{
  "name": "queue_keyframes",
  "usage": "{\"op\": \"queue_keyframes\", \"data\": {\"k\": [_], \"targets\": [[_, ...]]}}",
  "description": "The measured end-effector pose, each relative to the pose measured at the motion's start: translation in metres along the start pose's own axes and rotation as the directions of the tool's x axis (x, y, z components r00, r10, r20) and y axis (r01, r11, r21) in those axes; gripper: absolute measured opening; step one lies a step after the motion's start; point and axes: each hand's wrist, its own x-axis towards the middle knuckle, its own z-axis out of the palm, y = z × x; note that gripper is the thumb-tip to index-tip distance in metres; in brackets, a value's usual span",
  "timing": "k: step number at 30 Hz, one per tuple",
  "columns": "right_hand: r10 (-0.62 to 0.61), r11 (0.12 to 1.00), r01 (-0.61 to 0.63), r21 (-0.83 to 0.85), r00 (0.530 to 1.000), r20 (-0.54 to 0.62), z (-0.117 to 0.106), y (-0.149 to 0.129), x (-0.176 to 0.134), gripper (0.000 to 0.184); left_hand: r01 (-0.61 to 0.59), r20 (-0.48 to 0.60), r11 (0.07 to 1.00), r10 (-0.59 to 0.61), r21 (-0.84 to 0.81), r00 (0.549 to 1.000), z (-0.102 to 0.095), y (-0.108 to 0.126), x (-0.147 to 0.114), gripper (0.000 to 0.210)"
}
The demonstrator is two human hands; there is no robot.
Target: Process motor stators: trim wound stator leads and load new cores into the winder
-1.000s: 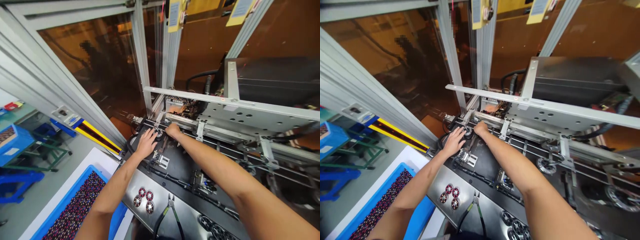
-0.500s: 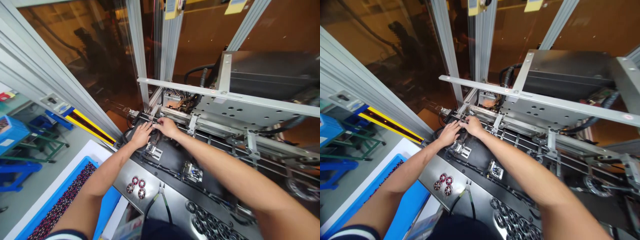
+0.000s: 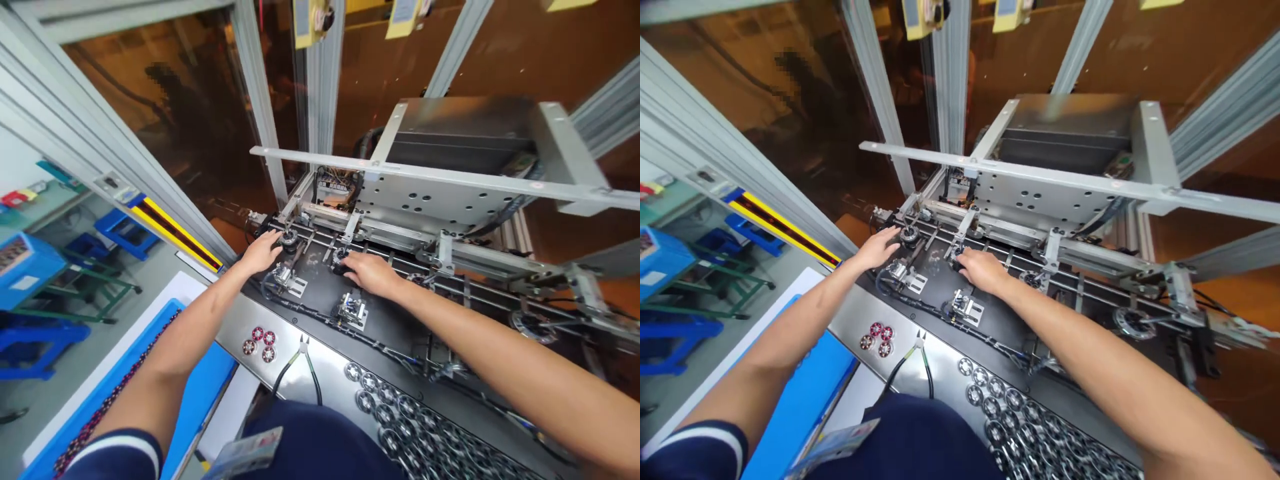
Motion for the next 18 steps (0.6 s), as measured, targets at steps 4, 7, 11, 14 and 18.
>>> {"op": "queue_keyframes", "data": {"k": [4, 7, 11, 14, 18], "targets": [[0.081, 0.995, -0.082, 0.048, 0.997, 0.015, 0.006, -0.002, 0.012, 0.019, -0.033, -0.108, 0.999, 0.036, 0.036, 0.994, -0.026, 0.017, -0.032, 0.046], [0.206, 0.970, -0.202, 0.134, 0.978, -0.014, 0.009, 0.003, 0.013, 0.021, -0.108, -0.148, 0.994, 0.112, 0.033, 0.983, -0.036, 0.032, -0.053, 0.044], [0.402, 0.885, -0.388, 0.258, 0.916, -0.001, 0.011, 0.014, 0.020, 0.024, -0.233, -0.153, 0.969, 0.218, -0.087, 0.964, -0.017, 0.070, -0.060, 0.040], [0.517, 0.799, -0.511, 0.318, 0.853, 0.073, 0.011, 0.022, 0.034, 0.027, -0.260, -0.032, 0.963, 0.258, -0.065, 0.966, 0.016, 0.103, -0.048, 0.041], [0.604, 0.690, -0.620, 0.373, 0.778, 0.174, 0.012, 0.032, 0.053, 0.029, -0.241, 0.071, 0.970, 0.241, -0.009, 0.968, 0.053, 0.128, -0.022, 0.047]]}}
